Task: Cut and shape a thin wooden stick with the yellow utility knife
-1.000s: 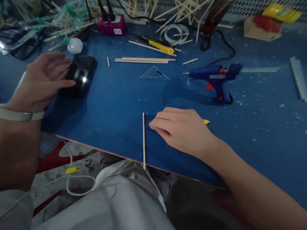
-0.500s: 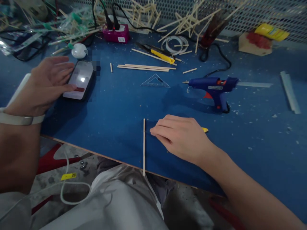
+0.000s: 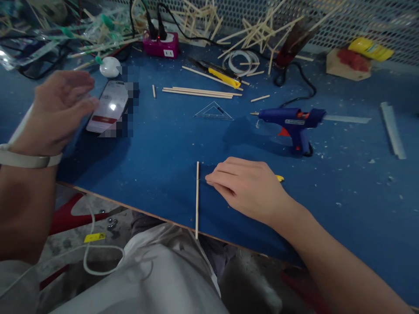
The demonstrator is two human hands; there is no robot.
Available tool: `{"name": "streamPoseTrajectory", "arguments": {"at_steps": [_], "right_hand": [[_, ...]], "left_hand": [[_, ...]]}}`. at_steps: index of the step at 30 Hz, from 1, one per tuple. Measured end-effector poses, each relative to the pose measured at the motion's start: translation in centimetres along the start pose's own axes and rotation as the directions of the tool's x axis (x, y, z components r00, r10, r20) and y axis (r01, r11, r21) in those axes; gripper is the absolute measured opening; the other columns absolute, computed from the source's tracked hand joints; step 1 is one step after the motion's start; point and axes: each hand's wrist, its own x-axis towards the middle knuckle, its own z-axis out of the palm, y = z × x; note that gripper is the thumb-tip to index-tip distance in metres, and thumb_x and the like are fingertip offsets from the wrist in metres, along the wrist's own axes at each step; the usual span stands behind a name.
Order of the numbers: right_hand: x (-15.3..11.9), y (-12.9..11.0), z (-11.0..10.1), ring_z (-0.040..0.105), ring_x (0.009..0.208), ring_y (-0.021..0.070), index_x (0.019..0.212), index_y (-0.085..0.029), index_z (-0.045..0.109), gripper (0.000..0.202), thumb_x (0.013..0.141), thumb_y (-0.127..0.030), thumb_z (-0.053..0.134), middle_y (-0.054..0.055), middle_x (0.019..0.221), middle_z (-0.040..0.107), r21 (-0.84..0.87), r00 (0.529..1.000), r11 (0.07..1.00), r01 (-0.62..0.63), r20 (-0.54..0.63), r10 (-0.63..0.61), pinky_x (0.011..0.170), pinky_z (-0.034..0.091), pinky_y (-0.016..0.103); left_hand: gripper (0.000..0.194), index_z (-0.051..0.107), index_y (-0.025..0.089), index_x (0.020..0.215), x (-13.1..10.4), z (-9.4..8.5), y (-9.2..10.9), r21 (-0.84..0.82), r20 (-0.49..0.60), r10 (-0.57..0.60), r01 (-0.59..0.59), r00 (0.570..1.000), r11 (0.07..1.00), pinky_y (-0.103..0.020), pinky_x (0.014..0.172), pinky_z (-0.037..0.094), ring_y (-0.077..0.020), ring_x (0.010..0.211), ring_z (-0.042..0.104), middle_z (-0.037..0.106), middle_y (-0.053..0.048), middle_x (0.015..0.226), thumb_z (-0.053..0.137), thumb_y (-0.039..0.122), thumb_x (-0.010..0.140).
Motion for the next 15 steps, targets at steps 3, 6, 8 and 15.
{"name": "streamPoseTrajectory", "arguments": {"at_steps": [3, 6, 8, 15], "right_hand": [[0.0, 0.0, 0.1, 0.091, 0.093, 0.0161, 0.111, -0.025, 0.095, 0.028, 0.127, -0.017, 0.073, -0.001, 0.104, 0.096, 0.001, 1.0, 1.0, -0.001, -0.001, 0.001, 0.077, 0.067, 0.028], [0.0, 0.0, 0.2, 0.09, 0.093, 0.0157, 0.112, -0.026, 0.093, 0.029, 0.129, -0.018, 0.07, -0.002, 0.104, 0.096, 0.008, 1.0, 1.0, -0.006, -0.001, 0.006, 0.077, 0.065, 0.027], [0.0, 0.0, 0.2, 0.09, 0.094, 0.0155, 0.113, -0.027, 0.092, 0.028, 0.129, -0.018, 0.071, -0.002, 0.104, 0.096, 0.011, 1.0, 1.0, -0.005, -0.002, 0.005, 0.078, 0.065, 0.027], [0.0, 0.2, 0.2, 0.088, 0.093, 0.0173, 0.116, -0.024, 0.091, 0.024, 0.128, -0.02, 0.072, 0.001, 0.105, 0.095, 0.022, 1.0, 0.999, 0.024, -0.002, -0.024, 0.082, 0.066, 0.03]], "left_hand": [[0.065, 0.067, 0.033, 0.171, -0.8, 0.4, 2.3, 0.068, -0.036, 0.072, -0.069, 0.997, 0.995, -0.067, 0.16, 0.051, -0.0293, 0.172, 0.068, 0.075, 0.006, 0.182, 0.081, 0.075, 0.124], [0.049, 0.082, 0.031, 0.156, -2.0, 1.9, 6.3, 0.107, 0.099, 0.205, -0.215, 0.974, 0.971, -0.067, 0.155, 0.054, -0.0355, 0.167, 0.071, 0.081, 0.0, 0.173, 0.086, 0.064, 0.121], [0.034, 0.087, 0.033, 0.149, -2.5, 3.9, 9.3, 0.063, 0.248, 0.308, -0.333, 0.918, 0.941, -0.055, 0.143, 0.064, -0.03, 0.155, 0.08, 0.085, -0.001, 0.167, 0.078, 0.054, 0.124], [0.018, 0.094, 0.026, 0.117, 1.5, 11.9, 15.7, -0.354, 0.604, 0.676, -0.618, 0.422, 0.702, -0.041, 0.125, 0.064, -0.0256, 0.132, 0.084, 0.091, -0.007, 0.141, 0.078, 0.018, 0.113]]}}
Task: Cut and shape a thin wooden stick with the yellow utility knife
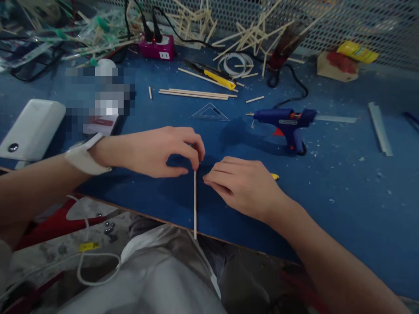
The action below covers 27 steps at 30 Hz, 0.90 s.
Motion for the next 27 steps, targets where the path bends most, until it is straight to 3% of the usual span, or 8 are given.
{"name": "streamPoseTrajectory", "arguments": {"at_steps": [2, 6, 16, 27], "right_hand": [[0.0, -0.1, -0.1, 0.087, 0.094, 0.0177, 0.116, -0.025, 0.092, 0.024, 0.128, -0.019, 0.072, 0.001, 0.104, 0.095, -0.005, 1.0, 1.0, -0.01, 0.003, 0.01, 0.082, 0.065, 0.03], [-0.1, -0.5, -0.2, 0.087, 0.095, 0.0174, 0.116, -0.024, 0.093, 0.025, 0.127, -0.016, 0.072, 0.001, 0.104, 0.094, -0.028, 1.0, 1.0, -0.013, 0.008, 0.013, 0.082, 0.066, 0.029], [-0.1, -1.0, -0.7, 0.091, 0.097, 0.0184, 0.121, -0.023, 0.092, 0.024, 0.121, -0.006, 0.075, 0.0, 0.105, 0.096, 0.002, 1.0, 1.0, -0.012, 0.009, 0.012, 0.092, 0.076, 0.031], [0.1, -0.7, -1.4, 0.091, 0.103, 0.0215, 0.129, -0.017, 0.086, 0.014, 0.126, -0.01, 0.073, 0.005, 0.114, 0.096, -0.007, 0.999, 1.0, 0.017, 0.042, -0.016, 0.087, 0.073, 0.035]], "left_hand": [[0.019, 0.095, 0.029, 0.108, 1.2, -0.1, -1.4, -0.078, 0.069, 0.092, -0.086, 0.993, 0.993, -0.039, 0.121, 0.062, -0.0235, 0.127, 0.084, 0.093, -0.003, 0.136, 0.081, 0.016, 0.11], [0.021, 0.095, 0.031, 0.108, 0.9, 0.7, -2.8, -0.054, 0.045, 0.105, -0.103, 0.993, 0.993, -0.041, 0.109, 0.056, -0.024, 0.121, 0.082, 0.095, -0.002, 0.126, 0.079, 0.02, 0.117], [0.034, 0.089, 0.025, 0.125, 0.1, 2.4, -1.7, 0.312, 0.012, 0.218, -0.211, 0.976, 0.926, -0.042, 0.101, 0.05, -0.0238, 0.125, 0.077, 0.093, -0.005, 0.14, 0.058, 0.012, 0.129], [0.033, 0.089, 0.026, 0.125, 0.3, 2.5, -1.9, 0.316, 0.012, 0.221, -0.214, 0.975, 0.924, -0.041, 0.1, 0.05, -0.0239, 0.124, 0.077, 0.092, -0.006, 0.142, 0.06, 0.012, 0.13]]}}
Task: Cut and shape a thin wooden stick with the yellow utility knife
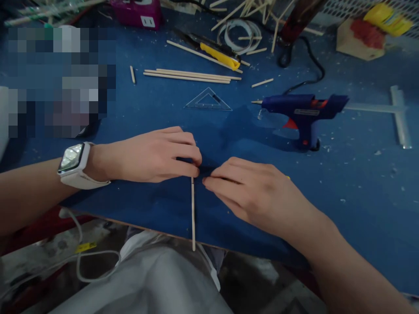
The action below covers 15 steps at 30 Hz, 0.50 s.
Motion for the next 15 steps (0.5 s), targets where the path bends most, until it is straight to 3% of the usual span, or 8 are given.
{"name": "streamPoseTrajectory", "arguments": {"at_steps": [9, 15], "right_hand": [[0.0, -0.18, -0.28, 0.09, 0.099, 0.0205, 0.123, -0.02, 0.087, 0.019, 0.128, -0.014, 0.07, 0.004, 0.11, 0.095, -0.029, 1.0, 0.999, -0.018, 0.016, 0.018, 0.083, 0.072, 0.034], [-0.19, -0.42, 0.11, 0.088, 0.095, 0.0214, 0.122, -0.021, 0.09, 0.018, 0.122, -0.01, 0.076, 0.002, 0.107, 0.094, -0.04, 1.0, 0.999, -0.024, 0.003, 0.024, 0.083, 0.073, 0.036]], "left_hand": [[0.031, 0.09, 0.025, 0.127, -0.27, -0.18, -0.22, -0.019, -0.008, 0.014, -0.014, 1.0, 1.0, -0.042, 0.1, 0.052, -0.0265, 0.126, 0.079, 0.092, -0.007, 0.142, 0.062, 0.011, 0.127], [0.035, 0.09, 0.028, 0.124, -0.21, -0.14, -0.12, -0.036, -0.004, -0.035, 0.034, 0.999, 0.999, -0.043, 0.103, 0.053, -0.0259, 0.125, 0.079, 0.094, -0.003, 0.142, 0.058, 0.016, 0.131]]}}
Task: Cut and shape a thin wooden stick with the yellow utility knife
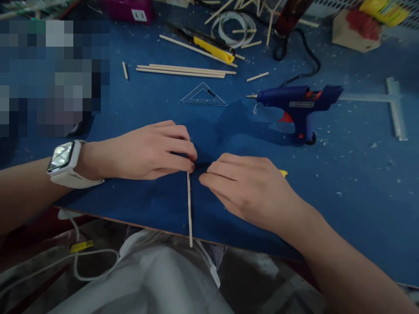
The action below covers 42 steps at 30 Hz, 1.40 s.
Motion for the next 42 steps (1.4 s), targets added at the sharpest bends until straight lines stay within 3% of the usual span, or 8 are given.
{"name": "streamPoseTrajectory", "arguments": {"at_steps": [5, 10, 15, 18, 29, 33, 42], "right_hand": [[0.5, -0.7, 0.8, 0.084, 0.092, 0.0182, 0.118, -0.018, 0.088, 0.022, 0.125, -0.007, 0.07, 0.004, 0.107, 0.093, -0.015, 1.0, 1.0, 0.019, -0.017, -0.019, 0.086, 0.07, 0.031], [0.9, -1.1, 1.5, 0.08, 0.085, 0.0168, 0.108, -0.02, 0.087, 0.026, 0.125, -0.01, 0.071, 0.001, 0.099, 0.09, -0.089, 0.998, 0.996, 0.02, -0.051, -0.024, 0.081, 0.068, 0.03], [0.3, -0.7, 0.3, 0.085, 0.089, 0.0175, 0.117, -0.024, 0.091, 0.025, 0.124, -0.011, 0.071, 0.001, 0.11, 0.095, -0.122, 1.0, 0.992, 0.001, 0.021, 0.001, 0.078, 0.067, 0.032], [0.1, -0.6, -0.1, 0.085, 0.085, 0.0168, 0.115, -0.024, 0.09, 0.023, 0.125, -0.012, 0.073, 0.0, 0.106, 0.094, -0.096, 1.0, 0.995, -0.024, -0.007, 0.023, 0.075, 0.066, 0.032], [0.4, -0.8, 0.1, 0.087, 0.097, 0.0211, 0.12, -0.022, 0.092, 0.015, 0.122, -0.015, 0.079, 0.002, 0.109, 0.095, -0.115, 1.0, 0.993, 0.016, 0.012, -0.014, 0.084, 0.073, 0.037], [0.3, -0.6, -0.1, 0.087, 0.1, 0.0232, 0.127, -0.017, 0.091, 0.014, 0.122, -0.017, 0.079, 0.007, 0.114, 0.095, -0.061, 1.0, 0.998, -0.01, 0.013, 0.01, 0.09, 0.076, 0.039], [0.2, -0.3, 0.0, 0.088, 0.094, 0.0217, 0.123, -0.022, 0.094, 0.021, 0.122, -0.012, 0.075, 0.005, 0.109, 0.096, -0.127, 1.0, 0.992, 0.019, 0.024, -0.016, 0.082, 0.075, 0.036]], "left_hand": [[0.029, 0.089, 0.029, 0.116, 0.1, 0.3, 0.3, -0.028, -0.05, -0.034, 0.033, 0.998, 0.999, -0.043, 0.1, 0.052, -0.0251, 0.121, 0.078, 0.096, 0.0, 0.136, 0.065, 0.02, 0.129], [0.037, 0.088, 0.028, 0.116, 0.2, 0.2, 0.0, -0.008, 0.008, -0.029, 0.029, 1.0, 1.0, -0.045, 0.101, 0.053, -0.026, 0.122, 0.077, 0.096, 0.0, 0.139, 0.057, 0.024, 0.133], [0.042, 0.092, 0.028, 0.12, 0.3, -0.1, 0.0, -0.071, 0.057, -0.033, 0.037, 0.998, 0.997, -0.044, 0.112, 0.061, -0.0267, 0.125, 0.078, 0.095, -0.004, 0.141, 0.052, 0.023, 0.133], [0.046, 0.091, 0.026, 0.118, 0.3, -0.1, 0.1, -0.089, 0.055, -0.032, 0.037, 0.998, 0.995, -0.044, 0.116, 0.065, -0.0274, 0.123, 0.079, 0.093, -0.007, 0.139, 0.048, 0.027, 0.136], [0.038, 0.091, 0.027, 0.121, -0.1, -0.3, 0.3, -0.048, 0.055, -0.024, 0.027, 0.998, 0.998, -0.044, 0.116, 0.066, -0.0278, 0.126, 0.081, 0.093, -0.007, 0.141, 0.056, 0.019, 0.131], [0.034, 0.093, 0.027, 0.125, -0.2, -0.3, 0.3, -0.036, 0.02, -0.018, 0.019, 1.0, 0.999, -0.043, 0.115, 0.066, -0.0283, 0.127, 0.082, 0.093, -0.008, 0.141, 0.062, 0.015, 0.128], [0.031, 0.093, 0.027, 0.122, -0.1, -0.2, 0.4, 0.019, 0.043, -0.014, 0.013, 0.999, 1.0, -0.042, 0.11, 0.064, -0.026, 0.124, 0.08, 0.093, -0.007, 0.139, 0.064, 0.019, 0.13]]}}
